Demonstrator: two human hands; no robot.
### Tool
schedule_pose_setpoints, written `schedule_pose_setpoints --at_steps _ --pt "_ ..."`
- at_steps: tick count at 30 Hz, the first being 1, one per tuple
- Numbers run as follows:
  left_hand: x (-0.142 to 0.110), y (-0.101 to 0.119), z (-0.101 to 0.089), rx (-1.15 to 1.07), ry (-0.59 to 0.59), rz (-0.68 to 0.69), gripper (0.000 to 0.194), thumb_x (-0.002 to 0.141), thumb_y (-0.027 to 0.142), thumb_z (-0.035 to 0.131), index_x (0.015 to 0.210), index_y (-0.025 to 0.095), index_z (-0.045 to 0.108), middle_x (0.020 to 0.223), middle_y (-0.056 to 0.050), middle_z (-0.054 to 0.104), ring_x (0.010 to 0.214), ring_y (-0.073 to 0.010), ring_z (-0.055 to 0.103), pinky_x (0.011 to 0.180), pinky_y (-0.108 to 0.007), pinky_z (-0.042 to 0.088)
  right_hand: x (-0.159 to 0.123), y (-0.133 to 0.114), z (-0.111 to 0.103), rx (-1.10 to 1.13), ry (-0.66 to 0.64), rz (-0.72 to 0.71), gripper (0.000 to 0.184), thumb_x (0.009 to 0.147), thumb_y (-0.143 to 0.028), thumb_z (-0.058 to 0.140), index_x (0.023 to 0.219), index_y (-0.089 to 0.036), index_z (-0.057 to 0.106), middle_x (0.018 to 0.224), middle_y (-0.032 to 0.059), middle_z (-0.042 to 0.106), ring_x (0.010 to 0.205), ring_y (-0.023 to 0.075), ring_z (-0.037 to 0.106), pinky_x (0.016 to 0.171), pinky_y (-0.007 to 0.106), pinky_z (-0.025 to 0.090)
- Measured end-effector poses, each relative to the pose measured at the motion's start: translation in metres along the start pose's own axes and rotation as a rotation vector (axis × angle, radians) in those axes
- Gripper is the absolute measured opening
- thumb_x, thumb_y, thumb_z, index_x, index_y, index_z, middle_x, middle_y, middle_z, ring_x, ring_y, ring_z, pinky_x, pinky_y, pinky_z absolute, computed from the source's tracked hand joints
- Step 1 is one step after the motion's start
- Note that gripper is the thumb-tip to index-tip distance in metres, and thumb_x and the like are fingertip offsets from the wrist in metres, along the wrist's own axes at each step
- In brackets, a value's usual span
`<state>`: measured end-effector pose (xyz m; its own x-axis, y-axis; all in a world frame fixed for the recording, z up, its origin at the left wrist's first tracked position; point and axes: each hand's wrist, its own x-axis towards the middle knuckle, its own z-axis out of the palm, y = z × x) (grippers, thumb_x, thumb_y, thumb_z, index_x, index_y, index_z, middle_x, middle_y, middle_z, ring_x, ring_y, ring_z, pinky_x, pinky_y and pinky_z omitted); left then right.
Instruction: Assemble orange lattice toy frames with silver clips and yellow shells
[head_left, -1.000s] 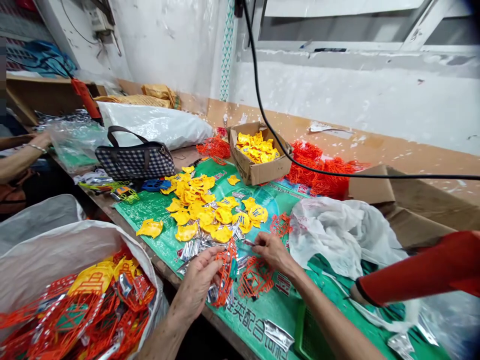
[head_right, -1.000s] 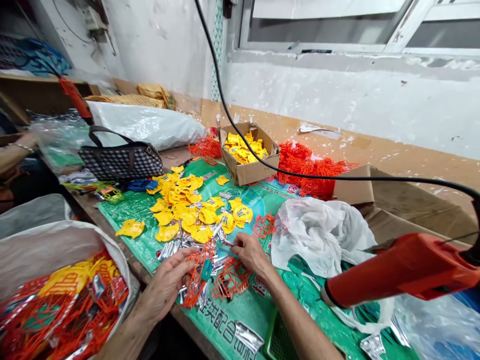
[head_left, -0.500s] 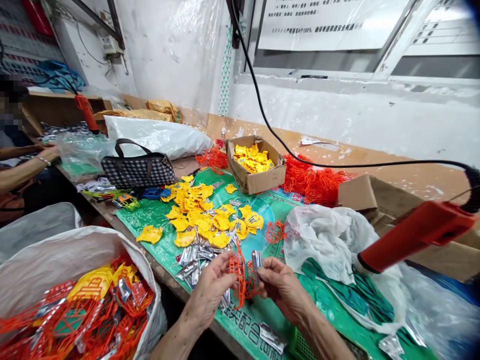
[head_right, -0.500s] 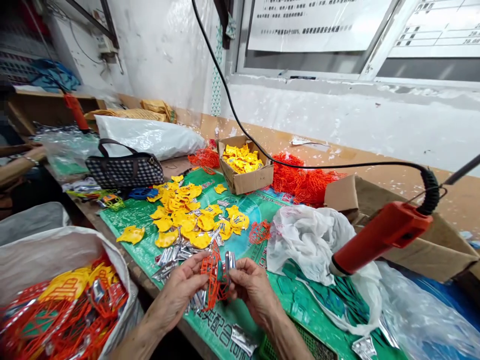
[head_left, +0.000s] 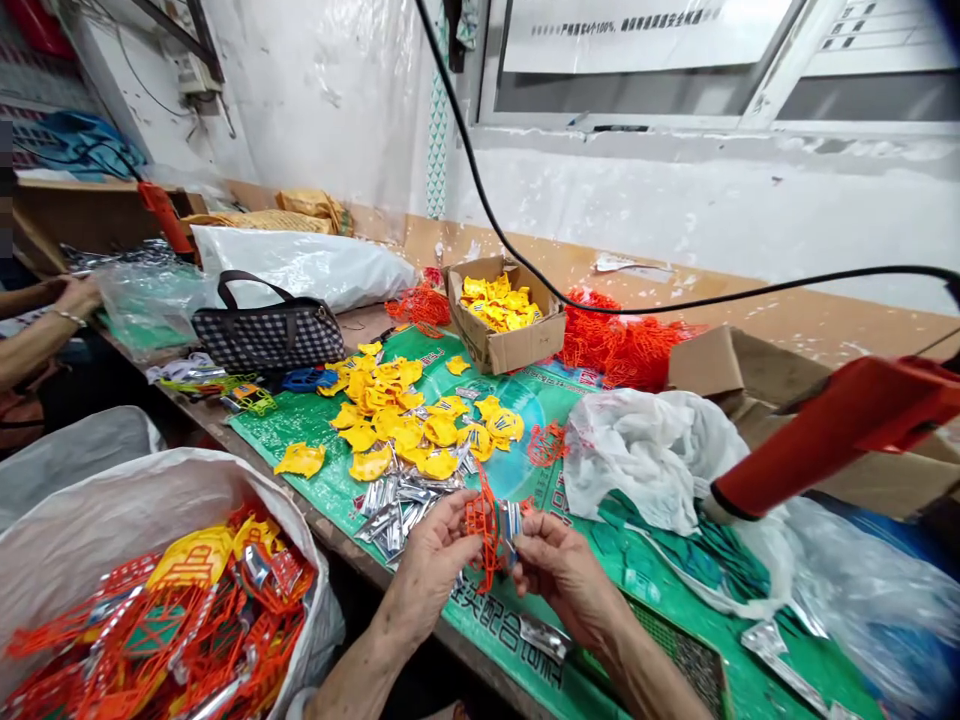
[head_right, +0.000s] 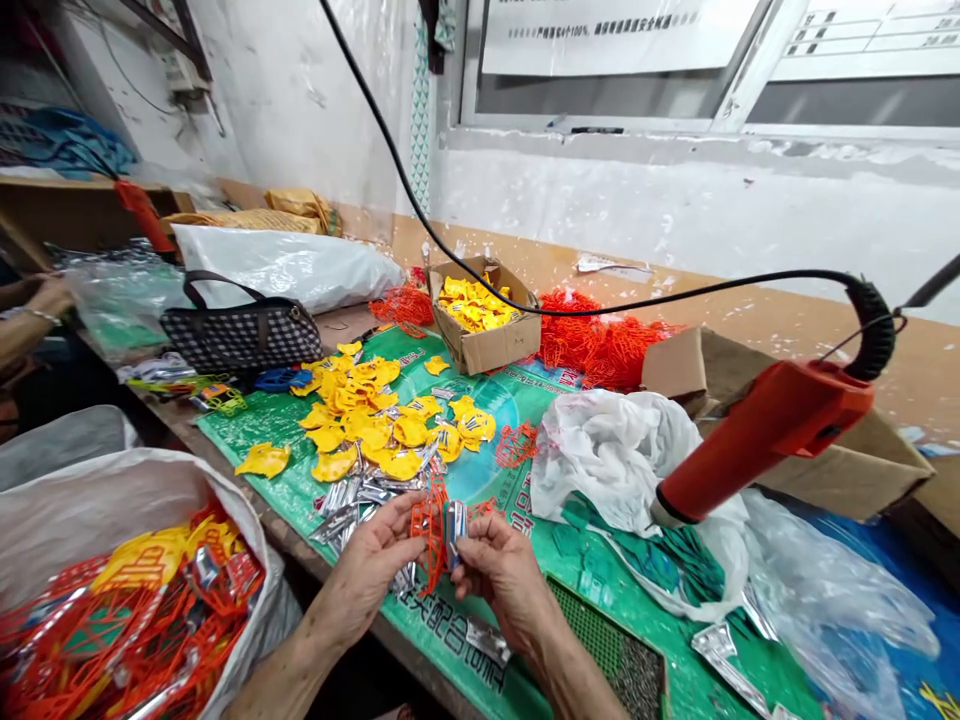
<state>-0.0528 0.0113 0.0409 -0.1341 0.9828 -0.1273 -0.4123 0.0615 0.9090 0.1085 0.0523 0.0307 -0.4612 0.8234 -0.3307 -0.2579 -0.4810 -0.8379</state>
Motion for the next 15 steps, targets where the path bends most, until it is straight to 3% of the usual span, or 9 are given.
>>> schedule_pose_setpoints --at_steps 5,8,15 --pt "0.001 0.003 0.002 -0.019 0.081 0.017 0.05 0.064 0.016 0.076 0.112 0.016 0.064 0.111 -0.009 0.074 0.105 -0.0252 0.067 0.092 -0.034 0.049 -0.001 -0.002 -0.007 -0.168 0.146 -0.06 0.04 0.058 -0.036 0.078 0.083 -0.017 0.053 0.055 -0.0051 0.062 0.045 0.0099 0.058 0.043 0.021 0.048" --pt "-0.001 0.006 0.002 -0.048 0.071 -0.002 0.051 0.065 0.014 0.077 0.114 0.016 0.063 0.113 -0.008 0.074 0.108 -0.0233 0.066 0.092 -0.03 0.049 0.002 0.004 -0.013 -0.266 0.211 -0.092 0.039 0.059 -0.033 0.07 0.09 -0.019 0.052 0.052 -0.0091 0.057 0.039 0.011 0.055 0.035 0.021 0.043" --pt "-0.004 0.007 -0.006 -0.177 0.036 -0.125 0.05 0.063 0.009 0.079 0.111 0.017 0.066 0.109 -0.006 0.073 0.077 -0.0127 0.067 0.066 -0.02 0.051 0.005 0.016 -0.017 -0.468 0.304 -0.171 0.034 0.064 -0.024 0.055 0.098 -0.021 0.053 0.054 -0.0104 0.05 0.036 0.0094 0.051 0.03 0.018 0.03"
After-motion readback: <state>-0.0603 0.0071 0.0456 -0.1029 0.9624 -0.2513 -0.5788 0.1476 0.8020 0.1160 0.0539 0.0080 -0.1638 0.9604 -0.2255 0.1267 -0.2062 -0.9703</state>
